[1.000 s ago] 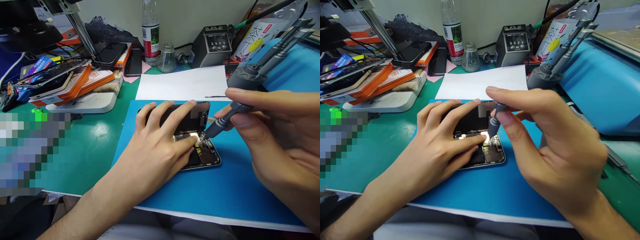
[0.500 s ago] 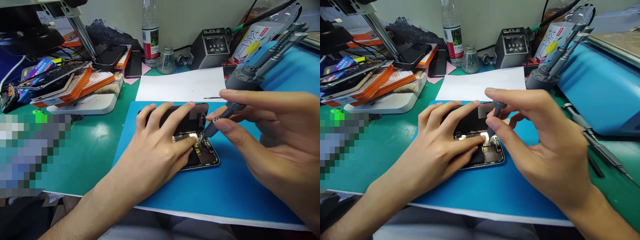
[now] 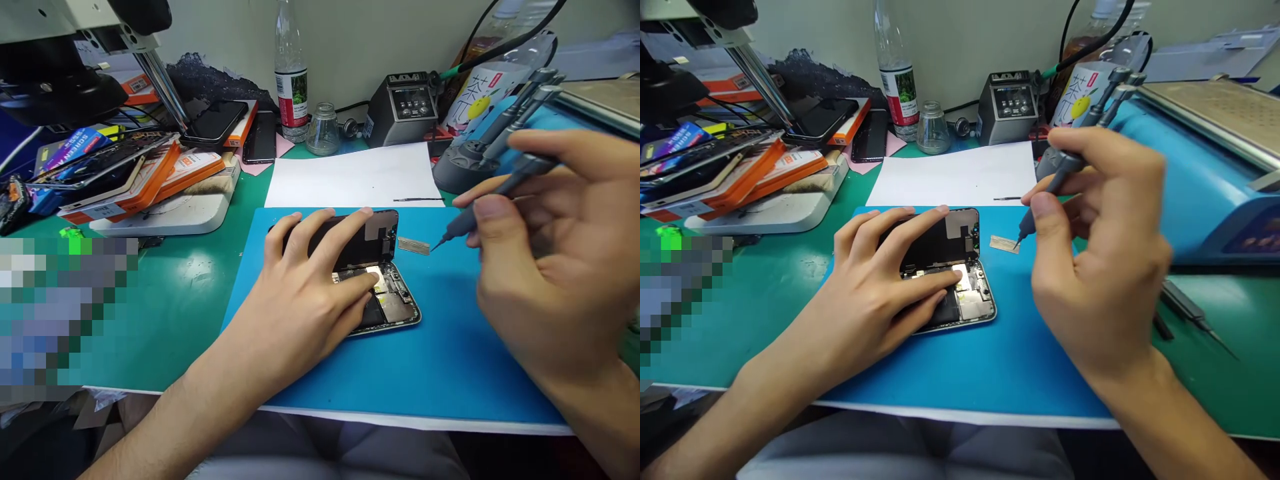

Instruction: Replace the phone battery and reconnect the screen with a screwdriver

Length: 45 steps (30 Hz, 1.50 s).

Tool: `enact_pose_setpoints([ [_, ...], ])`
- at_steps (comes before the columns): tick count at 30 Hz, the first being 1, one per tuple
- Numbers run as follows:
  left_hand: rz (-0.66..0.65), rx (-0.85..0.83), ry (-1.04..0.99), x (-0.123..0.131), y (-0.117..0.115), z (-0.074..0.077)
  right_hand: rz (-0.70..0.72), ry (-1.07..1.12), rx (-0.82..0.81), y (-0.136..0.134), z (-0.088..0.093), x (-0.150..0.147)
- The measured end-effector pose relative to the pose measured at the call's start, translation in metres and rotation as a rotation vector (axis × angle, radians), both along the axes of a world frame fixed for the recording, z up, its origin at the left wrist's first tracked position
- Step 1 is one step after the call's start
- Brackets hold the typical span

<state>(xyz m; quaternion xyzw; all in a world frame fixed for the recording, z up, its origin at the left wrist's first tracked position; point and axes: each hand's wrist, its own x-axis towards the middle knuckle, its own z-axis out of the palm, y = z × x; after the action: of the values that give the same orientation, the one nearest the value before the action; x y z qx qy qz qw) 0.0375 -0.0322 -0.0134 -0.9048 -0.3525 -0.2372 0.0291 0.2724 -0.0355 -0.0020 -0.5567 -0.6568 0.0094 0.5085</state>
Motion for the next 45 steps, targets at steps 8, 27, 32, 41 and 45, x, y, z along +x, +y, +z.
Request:
enact_pose_setpoints([
  [8,-0.008,0.013,-0.013,0.002,-0.002,0.000,-0.223,-0.273,-0.119,0.007,-0.002,0.009],
  [27,0.010,0.194,0.051,0.008,-0.006,0.005,0.544,0.731,-0.828,0.103,0.036,-0.019],
  [32,0.018,0.227,0.076,0.008,-0.005,0.005,0.567,0.749,-0.903,0.111,0.025,-0.025],
  [41,0.009,0.173,0.039,0.007,-0.005,0.006,0.584,0.751,-0.876,0.113,0.012,-0.026],
  [45,0.007,0.181,0.027,0.008,-0.004,0.008,0.574,0.767,-0.878,0.113,0.012,-0.019],
])
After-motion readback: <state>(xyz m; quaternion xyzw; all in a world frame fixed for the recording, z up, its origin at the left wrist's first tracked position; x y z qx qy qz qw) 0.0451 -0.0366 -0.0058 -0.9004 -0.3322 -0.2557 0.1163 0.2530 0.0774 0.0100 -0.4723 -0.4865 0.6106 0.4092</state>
